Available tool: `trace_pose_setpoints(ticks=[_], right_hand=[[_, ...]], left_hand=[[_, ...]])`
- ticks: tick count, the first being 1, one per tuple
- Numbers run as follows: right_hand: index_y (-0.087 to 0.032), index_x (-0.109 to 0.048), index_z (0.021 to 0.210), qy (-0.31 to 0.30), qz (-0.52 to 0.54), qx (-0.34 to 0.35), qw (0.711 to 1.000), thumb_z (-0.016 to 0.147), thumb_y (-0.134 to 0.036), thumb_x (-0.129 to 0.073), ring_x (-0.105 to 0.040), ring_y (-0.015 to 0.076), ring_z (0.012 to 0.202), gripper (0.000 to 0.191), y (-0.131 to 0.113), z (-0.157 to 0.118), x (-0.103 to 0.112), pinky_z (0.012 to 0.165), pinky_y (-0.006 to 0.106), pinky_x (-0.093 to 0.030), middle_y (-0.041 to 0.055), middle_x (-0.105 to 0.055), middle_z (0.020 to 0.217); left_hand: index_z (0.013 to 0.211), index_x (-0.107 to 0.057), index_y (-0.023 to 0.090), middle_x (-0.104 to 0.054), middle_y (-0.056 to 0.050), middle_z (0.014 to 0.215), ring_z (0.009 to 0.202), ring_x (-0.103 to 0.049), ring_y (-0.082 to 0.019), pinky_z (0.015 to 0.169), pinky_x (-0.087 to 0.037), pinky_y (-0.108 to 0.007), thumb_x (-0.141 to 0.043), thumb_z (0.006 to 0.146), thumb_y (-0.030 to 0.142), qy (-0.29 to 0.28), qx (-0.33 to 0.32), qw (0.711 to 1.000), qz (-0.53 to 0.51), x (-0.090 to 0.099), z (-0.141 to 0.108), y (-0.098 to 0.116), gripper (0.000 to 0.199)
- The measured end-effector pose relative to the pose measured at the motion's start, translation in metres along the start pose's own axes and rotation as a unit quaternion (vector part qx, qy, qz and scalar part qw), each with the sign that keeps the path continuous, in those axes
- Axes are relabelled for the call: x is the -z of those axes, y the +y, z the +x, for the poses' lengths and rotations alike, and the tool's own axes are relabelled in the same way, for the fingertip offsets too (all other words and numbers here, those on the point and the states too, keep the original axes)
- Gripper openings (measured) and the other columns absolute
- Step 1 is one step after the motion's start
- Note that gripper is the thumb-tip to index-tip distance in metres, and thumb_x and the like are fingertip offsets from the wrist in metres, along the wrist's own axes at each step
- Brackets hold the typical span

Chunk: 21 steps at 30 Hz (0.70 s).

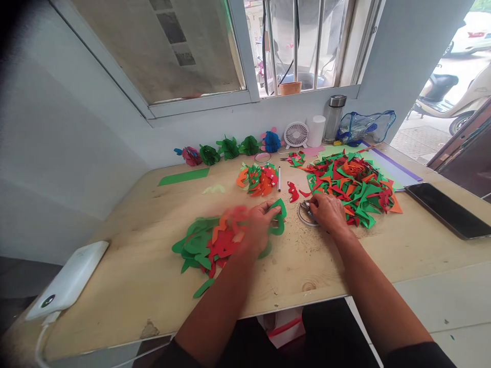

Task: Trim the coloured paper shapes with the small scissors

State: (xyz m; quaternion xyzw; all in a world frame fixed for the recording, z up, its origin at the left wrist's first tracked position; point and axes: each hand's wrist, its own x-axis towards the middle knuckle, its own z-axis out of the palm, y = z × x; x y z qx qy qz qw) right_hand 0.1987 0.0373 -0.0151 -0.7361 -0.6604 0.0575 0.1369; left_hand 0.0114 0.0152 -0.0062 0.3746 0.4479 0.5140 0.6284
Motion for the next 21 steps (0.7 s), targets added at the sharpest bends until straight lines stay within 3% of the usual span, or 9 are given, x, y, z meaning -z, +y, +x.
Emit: trace_pose_setpoints(ticks=[21], right_hand=[[-0.025,-0.071,0.084,0.011,-0.042,-0.006,0.999,0.080,-0.042,-0.053,-0.061,0.0225,0.082,0.025,-0.0080,-0.0024,0.0036,0.064,0.031,-0.035,0.0048,-0.071,0.084]], left_hand=[[0.070,-0.061,0.015,-0.057,0.001,0.065,0.052,-0.053,-0.009,0.047,-0.038,-0.020,-0.067,0.061,0.028,-0.006,0.004,1.000,0.002,0.0003,0.0010,-0.0007,0.017]])
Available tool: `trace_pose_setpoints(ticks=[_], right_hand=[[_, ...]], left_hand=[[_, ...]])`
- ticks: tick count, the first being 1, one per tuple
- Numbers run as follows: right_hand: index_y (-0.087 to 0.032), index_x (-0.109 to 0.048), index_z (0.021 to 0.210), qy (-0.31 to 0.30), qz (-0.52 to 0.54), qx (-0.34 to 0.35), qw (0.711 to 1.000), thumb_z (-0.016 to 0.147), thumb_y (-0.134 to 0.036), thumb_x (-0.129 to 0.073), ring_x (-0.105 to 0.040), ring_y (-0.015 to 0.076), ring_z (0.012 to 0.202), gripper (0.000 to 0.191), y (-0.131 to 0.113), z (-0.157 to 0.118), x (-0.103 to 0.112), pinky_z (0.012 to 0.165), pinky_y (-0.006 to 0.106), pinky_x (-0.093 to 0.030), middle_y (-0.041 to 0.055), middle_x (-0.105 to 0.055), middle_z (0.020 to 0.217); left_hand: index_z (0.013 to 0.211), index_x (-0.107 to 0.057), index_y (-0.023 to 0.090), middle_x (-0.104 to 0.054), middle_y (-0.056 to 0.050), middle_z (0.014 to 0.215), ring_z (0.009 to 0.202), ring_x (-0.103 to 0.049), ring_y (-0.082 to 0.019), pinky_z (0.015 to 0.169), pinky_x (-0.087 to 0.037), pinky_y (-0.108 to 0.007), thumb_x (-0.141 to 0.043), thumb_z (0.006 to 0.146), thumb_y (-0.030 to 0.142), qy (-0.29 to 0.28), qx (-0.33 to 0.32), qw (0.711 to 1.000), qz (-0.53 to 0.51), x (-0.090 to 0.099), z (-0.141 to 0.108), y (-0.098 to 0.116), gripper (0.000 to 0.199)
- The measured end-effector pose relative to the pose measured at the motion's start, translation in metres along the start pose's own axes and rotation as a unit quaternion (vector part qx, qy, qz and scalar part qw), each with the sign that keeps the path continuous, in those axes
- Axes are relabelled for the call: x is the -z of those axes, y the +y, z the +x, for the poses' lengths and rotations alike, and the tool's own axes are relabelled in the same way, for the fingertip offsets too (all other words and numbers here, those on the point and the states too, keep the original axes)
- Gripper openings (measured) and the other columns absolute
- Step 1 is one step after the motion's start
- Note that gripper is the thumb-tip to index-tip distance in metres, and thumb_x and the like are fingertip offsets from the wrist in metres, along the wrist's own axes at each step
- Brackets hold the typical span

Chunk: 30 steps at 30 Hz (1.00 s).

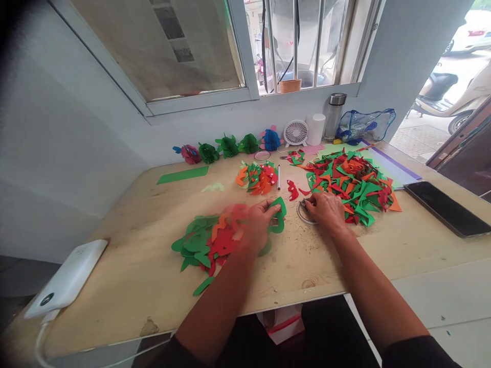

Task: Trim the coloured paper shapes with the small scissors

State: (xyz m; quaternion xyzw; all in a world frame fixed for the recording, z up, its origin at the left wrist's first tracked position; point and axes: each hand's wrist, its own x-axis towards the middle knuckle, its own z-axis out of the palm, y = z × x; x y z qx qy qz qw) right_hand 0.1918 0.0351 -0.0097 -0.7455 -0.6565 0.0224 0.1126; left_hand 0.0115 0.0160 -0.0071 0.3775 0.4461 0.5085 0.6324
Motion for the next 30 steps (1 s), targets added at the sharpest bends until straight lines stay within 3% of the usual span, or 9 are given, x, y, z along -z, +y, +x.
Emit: trace_pose_setpoints(ticks=[19,30], right_hand=[[-0.024,-0.070,0.081,-0.007,-0.009,-0.016,1.000,0.078,-0.031,-0.050,-0.060,0.0213,0.076,0.022,-0.0020,-0.0005,0.0030,0.060,0.029,-0.031,0.0060,-0.070,0.085],[-0.024,-0.071,0.081,0.011,-0.019,-0.005,1.000,0.080,-0.043,-0.051,-0.061,0.0223,0.078,0.027,-0.0018,-0.0012,-0.0013,0.062,0.030,-0.033,0.0062,-0.071,0.083]], left_hand=[[0.071,-0.061,0.015,-0.056,0.002,0.064,0.050,-0.052,-0.008,0.046,-0.036,-0.019,-0.066,0.061,0.027,0.001,-0.004,1.000,-0.005,-0.0001,0.0001,0.0003,0.017],[0.070,-0.061,0.015,-0.056,0.001,0.063,0.052,-0.052,-0.008,0.046,-0.035,-0.019,-0.068,0.059,0.028,0.001,0.000,1.000,-0.007,-0.0008,-0.0006,0.0017,0.018]])
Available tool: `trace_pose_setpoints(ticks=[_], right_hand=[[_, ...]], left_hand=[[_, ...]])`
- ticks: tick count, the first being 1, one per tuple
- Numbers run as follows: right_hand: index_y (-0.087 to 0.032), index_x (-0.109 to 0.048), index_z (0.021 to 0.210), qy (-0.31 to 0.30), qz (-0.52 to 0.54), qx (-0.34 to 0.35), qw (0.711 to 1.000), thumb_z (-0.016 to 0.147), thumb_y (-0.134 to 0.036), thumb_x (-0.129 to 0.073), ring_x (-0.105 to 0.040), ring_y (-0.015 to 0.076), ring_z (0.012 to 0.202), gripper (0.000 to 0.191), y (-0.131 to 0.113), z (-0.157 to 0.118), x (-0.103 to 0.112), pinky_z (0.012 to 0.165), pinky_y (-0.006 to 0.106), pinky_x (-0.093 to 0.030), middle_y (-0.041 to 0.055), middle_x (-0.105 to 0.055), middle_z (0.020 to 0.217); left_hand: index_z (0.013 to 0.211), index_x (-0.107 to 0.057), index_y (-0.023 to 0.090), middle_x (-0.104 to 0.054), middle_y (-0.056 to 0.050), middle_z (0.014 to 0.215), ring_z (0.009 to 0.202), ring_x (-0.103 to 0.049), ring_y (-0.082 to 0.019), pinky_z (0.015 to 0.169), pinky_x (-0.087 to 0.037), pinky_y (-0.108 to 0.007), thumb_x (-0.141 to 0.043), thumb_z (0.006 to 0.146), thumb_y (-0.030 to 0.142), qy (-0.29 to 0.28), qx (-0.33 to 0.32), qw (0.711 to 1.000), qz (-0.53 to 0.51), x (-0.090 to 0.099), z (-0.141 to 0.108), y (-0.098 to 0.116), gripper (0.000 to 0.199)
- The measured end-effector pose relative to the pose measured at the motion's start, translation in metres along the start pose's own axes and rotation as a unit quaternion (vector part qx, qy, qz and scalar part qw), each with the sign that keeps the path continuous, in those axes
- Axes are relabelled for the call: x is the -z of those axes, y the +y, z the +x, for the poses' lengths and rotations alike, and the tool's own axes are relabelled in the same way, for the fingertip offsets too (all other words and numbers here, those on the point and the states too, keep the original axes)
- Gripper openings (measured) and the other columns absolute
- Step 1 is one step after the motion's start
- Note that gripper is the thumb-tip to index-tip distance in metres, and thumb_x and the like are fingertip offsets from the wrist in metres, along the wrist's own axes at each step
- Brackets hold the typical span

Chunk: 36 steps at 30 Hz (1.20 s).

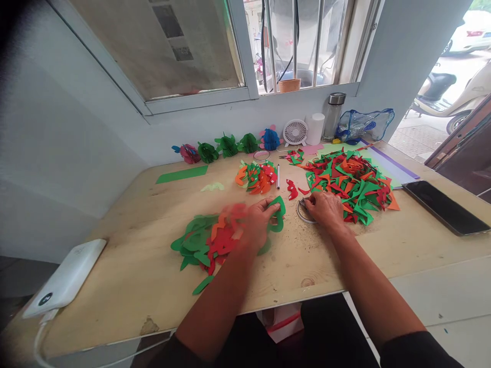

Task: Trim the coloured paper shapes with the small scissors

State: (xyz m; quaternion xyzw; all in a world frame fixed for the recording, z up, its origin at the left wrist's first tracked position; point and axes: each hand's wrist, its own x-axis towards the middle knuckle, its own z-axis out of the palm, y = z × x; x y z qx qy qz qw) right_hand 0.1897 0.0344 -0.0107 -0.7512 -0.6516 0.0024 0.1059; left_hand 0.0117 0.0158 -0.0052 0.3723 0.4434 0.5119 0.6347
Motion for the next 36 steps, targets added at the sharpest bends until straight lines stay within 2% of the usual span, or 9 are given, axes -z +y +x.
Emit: trace_pose_setpoints(ticks=[14,21,28,36], right_hand=[[-0.024,-0.071,0.083,-0.015,0.000,0.000,1.000,0.080,-0.036,-0.050,-0.061,0.0231,0.080,0.025,-0.0019,0.0010,0.0011,0.066,0.032,-0.034,0.0071,-0.071,0.086],[-0.023,-0.071,0.082,-0.016,-0.002,0.001,1.000,0.079,-0.031,-0.049,-0.061,0.0214,0.075,0.023,0.0010,0.0022,0.0006,0.061,0.030,-0.032,0.0065,-0.071,0.081],[-0.023,-0.071,0.082,-0.007,0.000,-0.006,1.000,0.080,-0.032,-0.049,-0.061,0.0212,0.073,0.024,0.0036,0.0019,0.0023,0.058,0.029,-0.030,0.0067,-0.071,0.079],[-0.025,-0.071,0.083,-0.013,0.003,0.017,1.000,0.079,-0.040,-0.050,-0.061,0.0226,0.080,0.026,0.0033,0.0020,0.0004,0.063,0.030,-0.033,0.0054,-0.071,0.082]], left_hand=[[0.071,-0.062,0.015,-0.056,0.001,0.063,0.052,-0.052,-0.009,0.046,-0.035,-0.020,-0.068,0.057,0.029,0.002,0.005,1.000,0.001,0.0002,0.0016,-0.0011,0.020],[0.070,-0.062,0.015,-0.058,0.000,0.065,0.053,-0.052,-0.009,0.046,-0.034,-0.020,-0.069,0.057,0.030,0.004,0.007,1.000,-0.006,-0.0001,0.0006,-0.0001,0.021],[0.070,-0.061,0.016,-0.057,0.001,0.064,0.052,-0.052,-0.009,0.046,-0.035,-0.020,-0.069,0.059,0.029,0.003,0.001,1.000,-0.008,0.0005,0.0011,-0.0011,0.019],[0.071,-0.061,0.015,-0.056,0.001,0.064,0.053,-0.050,-0.008,0.046,-0.034,-0.020,-0.069,0.060,0.028,-0.004,-0.002,1.000,-0.006,0.0010,0.0016,-0.0021,0.018]])
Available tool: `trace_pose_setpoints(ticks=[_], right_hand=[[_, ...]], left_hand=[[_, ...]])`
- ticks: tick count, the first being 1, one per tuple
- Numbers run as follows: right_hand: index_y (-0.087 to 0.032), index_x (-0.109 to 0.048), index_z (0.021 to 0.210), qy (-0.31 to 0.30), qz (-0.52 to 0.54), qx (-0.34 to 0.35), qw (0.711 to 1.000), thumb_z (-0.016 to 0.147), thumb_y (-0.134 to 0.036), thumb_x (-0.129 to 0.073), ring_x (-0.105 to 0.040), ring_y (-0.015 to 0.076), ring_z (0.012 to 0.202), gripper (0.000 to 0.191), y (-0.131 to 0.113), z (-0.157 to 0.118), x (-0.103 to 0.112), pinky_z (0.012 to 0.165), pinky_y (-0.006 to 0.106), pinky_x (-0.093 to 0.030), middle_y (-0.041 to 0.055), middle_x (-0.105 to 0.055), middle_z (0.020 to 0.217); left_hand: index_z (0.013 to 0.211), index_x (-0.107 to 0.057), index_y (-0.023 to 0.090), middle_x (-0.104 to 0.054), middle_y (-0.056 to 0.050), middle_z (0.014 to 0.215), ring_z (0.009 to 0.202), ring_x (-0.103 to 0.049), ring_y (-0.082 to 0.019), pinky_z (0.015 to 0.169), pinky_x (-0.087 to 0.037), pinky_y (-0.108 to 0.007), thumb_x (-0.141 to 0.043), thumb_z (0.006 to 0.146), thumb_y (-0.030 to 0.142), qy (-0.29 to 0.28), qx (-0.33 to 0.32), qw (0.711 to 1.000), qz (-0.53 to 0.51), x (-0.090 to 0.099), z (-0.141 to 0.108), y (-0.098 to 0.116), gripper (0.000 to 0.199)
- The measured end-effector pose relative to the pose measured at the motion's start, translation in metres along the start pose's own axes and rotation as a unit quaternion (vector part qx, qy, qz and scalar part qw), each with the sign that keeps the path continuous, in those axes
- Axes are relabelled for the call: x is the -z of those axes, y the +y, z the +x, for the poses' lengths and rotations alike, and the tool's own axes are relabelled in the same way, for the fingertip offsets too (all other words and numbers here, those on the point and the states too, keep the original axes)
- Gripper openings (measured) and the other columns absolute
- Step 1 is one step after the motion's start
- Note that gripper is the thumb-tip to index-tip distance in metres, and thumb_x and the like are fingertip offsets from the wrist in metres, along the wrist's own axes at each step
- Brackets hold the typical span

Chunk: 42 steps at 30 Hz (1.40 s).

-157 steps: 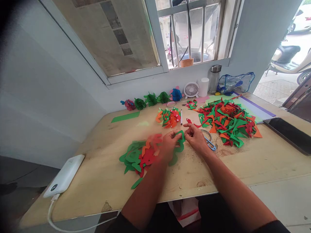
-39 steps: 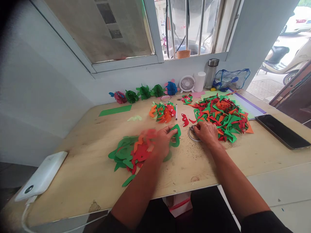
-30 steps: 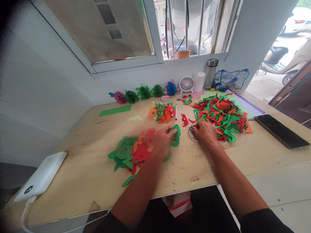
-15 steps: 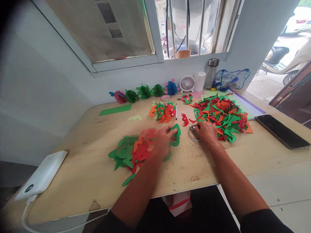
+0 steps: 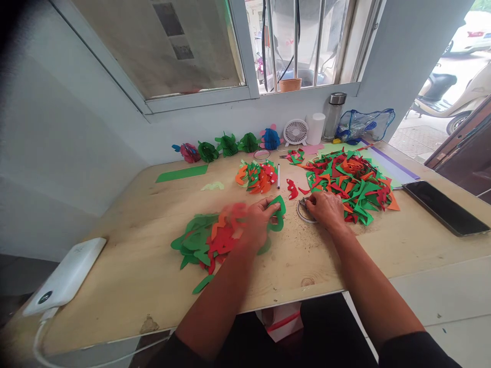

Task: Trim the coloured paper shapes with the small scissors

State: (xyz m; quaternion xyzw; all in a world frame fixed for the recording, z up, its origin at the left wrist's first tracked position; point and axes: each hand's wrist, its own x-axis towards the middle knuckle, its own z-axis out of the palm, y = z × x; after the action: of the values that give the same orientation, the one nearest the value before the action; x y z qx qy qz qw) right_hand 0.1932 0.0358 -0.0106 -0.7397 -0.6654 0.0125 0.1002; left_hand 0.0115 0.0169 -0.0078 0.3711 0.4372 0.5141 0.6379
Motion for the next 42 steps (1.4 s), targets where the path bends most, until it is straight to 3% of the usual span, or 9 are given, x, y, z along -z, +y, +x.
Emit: trace_pose_setpoints(ticks=[15,42], right_hand=[[-0.023,-0.071,0.082,0.010,-0.001,-0.013,1.000,0.079,-0.035,-0.051,-0.061,0.0225,0.077,0.023,-0.004,-0.001,0.002,0.066,0.033,-0.032,0.0066,-0.070,0.081],[-0.022,-0.066,0.078,0.008,0.050,-0.036,0.998,0.079,-0.032,-0.050,-0.056,0.0201,0.068,0.019,0.009,0.004,-0.007,0.055,0.029,-0.026,0.0058,-0.068,0.077]], left_hand=[[0.072,-0.062,0.014,-0.057,0.001,0.065,0.053,-0.051,-0.008,0.046,-0.035,-0.019,-0.068,0.060,0.027,0.000,0.000,1.000,0.001,0.000,0.000,0.001,0.019],[0.072,-0.061,0.014,-0.059,0.000,0.066,0.052,-0.053,-0.008,0.045,-0.035,-0.019,-0.067,0.061,0.025,0.000,0.002,1.000,-0.002,0.000,-0.001,0.002,0.016]])
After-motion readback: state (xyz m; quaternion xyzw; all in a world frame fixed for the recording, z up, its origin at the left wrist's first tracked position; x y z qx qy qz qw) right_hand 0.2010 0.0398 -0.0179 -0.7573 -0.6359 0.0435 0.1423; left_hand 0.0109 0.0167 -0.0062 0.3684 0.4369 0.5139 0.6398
